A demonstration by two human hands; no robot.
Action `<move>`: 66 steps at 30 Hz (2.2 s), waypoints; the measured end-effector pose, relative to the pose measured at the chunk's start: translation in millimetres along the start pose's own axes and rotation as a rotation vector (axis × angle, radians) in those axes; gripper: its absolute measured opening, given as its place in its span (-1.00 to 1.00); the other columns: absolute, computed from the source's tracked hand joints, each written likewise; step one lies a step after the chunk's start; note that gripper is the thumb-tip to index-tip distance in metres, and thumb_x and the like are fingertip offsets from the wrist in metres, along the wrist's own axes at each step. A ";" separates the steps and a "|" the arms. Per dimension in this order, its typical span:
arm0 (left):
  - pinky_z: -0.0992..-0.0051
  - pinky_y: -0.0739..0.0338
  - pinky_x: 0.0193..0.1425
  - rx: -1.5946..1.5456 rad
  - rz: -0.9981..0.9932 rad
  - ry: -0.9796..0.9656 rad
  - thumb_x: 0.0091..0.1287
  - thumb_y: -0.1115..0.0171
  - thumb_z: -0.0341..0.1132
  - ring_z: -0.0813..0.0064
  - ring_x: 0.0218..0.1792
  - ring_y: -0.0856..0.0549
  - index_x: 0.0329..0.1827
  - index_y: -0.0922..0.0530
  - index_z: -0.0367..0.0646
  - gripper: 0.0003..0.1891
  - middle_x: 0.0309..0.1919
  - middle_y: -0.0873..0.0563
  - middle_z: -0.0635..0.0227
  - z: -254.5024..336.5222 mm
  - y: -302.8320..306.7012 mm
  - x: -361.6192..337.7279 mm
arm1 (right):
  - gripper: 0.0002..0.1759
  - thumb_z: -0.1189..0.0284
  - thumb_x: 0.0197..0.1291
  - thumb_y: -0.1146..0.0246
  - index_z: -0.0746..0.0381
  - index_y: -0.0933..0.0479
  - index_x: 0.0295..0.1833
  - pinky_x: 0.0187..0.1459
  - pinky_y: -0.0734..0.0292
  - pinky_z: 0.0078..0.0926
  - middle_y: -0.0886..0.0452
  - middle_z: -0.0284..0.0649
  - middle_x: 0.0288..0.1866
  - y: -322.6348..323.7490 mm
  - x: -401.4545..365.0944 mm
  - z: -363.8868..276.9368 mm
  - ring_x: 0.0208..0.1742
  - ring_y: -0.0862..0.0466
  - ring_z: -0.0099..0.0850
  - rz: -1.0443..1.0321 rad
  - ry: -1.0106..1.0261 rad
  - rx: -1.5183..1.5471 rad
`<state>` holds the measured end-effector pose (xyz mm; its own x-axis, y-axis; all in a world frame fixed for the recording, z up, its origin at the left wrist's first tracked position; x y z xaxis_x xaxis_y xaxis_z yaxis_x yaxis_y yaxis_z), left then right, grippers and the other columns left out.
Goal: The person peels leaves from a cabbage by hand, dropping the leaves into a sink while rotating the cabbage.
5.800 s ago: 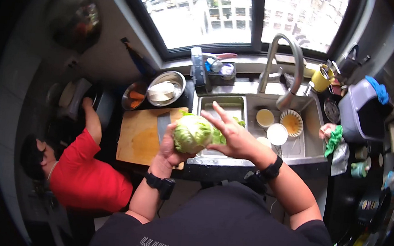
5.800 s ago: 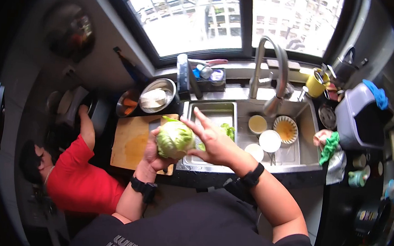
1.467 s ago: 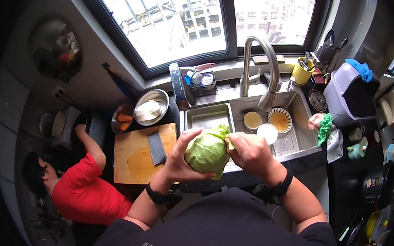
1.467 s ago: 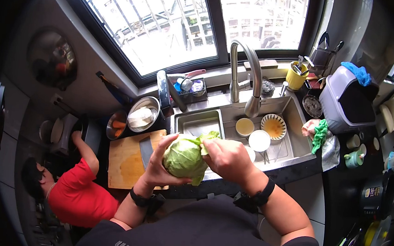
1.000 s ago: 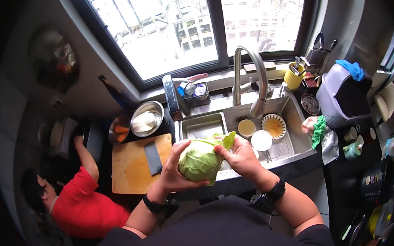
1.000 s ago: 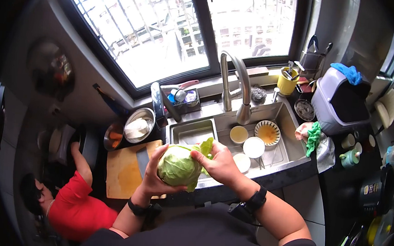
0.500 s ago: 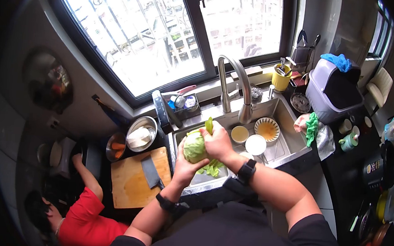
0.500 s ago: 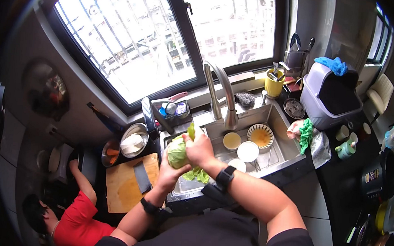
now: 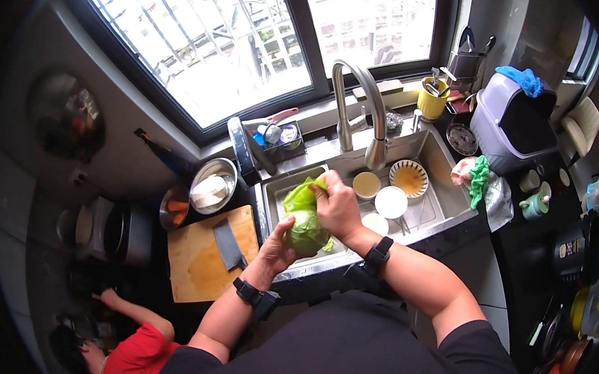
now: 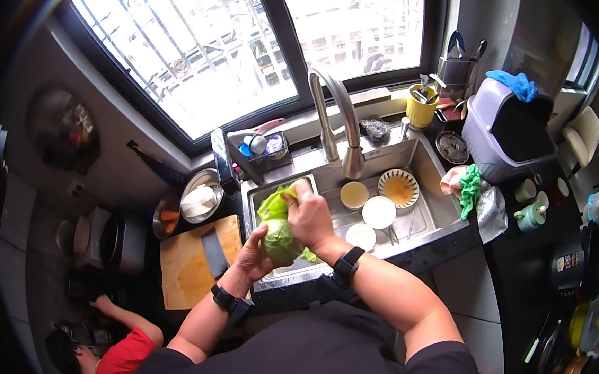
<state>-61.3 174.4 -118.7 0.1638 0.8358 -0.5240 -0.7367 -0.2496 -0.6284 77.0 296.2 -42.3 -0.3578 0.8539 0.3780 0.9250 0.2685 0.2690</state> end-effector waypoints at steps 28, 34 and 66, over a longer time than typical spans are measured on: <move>0.23 -0.49 0.56 0.266 -0.204 -0.279 0.28 -0.56 0.01 0.24 0.46 -0.59 0.67 -0.24 -0.23 -0.01 0.46 -0.57 0.12 30.6 4.5 -46.0 | -0.80 0.36 0.47 -0.33 0.28 -0.72 -0.02 -0.17 -0.70 -0.08 -0.79 0.06 -0.19 3.3 -32.8 -17.1 -0.17 -0.79 0.08 -0.321 0.217 -0.136; 0.16 -0.47 0.61 0.129 -0.173 -0.245 0.35 -0.50 0.02 0.21 0.50 -0.57 0.67 -0.22 -0.26 -0.04 0.50 -0.53 0.07 15.7 12.6 -46.9 | -0.72 0.35 0.52 -0.31 0.32 -0.70 -0.25 -0.33 -0.67 -0.19 -0.80 0.07 -0.33 -4.6 -25.7 11.7 -0.39 -0.82 -0.04 -0.017 -0.049 0.141; 0.28 -0.45 0.56 0.294 0.101 -0.644 0.04 -0.76 0.08 0.31 0.44 -0.58 0.64 -0.24 -0.29 0.19 0.43 -0.56 0.14 38.9 28.4 -120.8 | -0.60 0.23 0.51 -0.37 0.31 -0.66 0.25 0.09 -0.66 -0.43 -0.83 -0.15 0.00 -5.4 -49.3 98.2 -0.05 -0.77 -0.44 -0.513 -0.568 0.083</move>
<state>-127.6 85.4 -50.8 -0.2673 0.9610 -0.0709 -0.8891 -0.2743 -0.3665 102.3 296.4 -149.4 -0.6442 0.7055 -0.2953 0.6760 0.7058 0.2116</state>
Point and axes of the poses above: each hand's wrist, its own x-axis towards the middle knuckle, its own y-axis out of the back of the hand, z = x × y, the point moved 5 cm from there along x, towards the middle knuckle
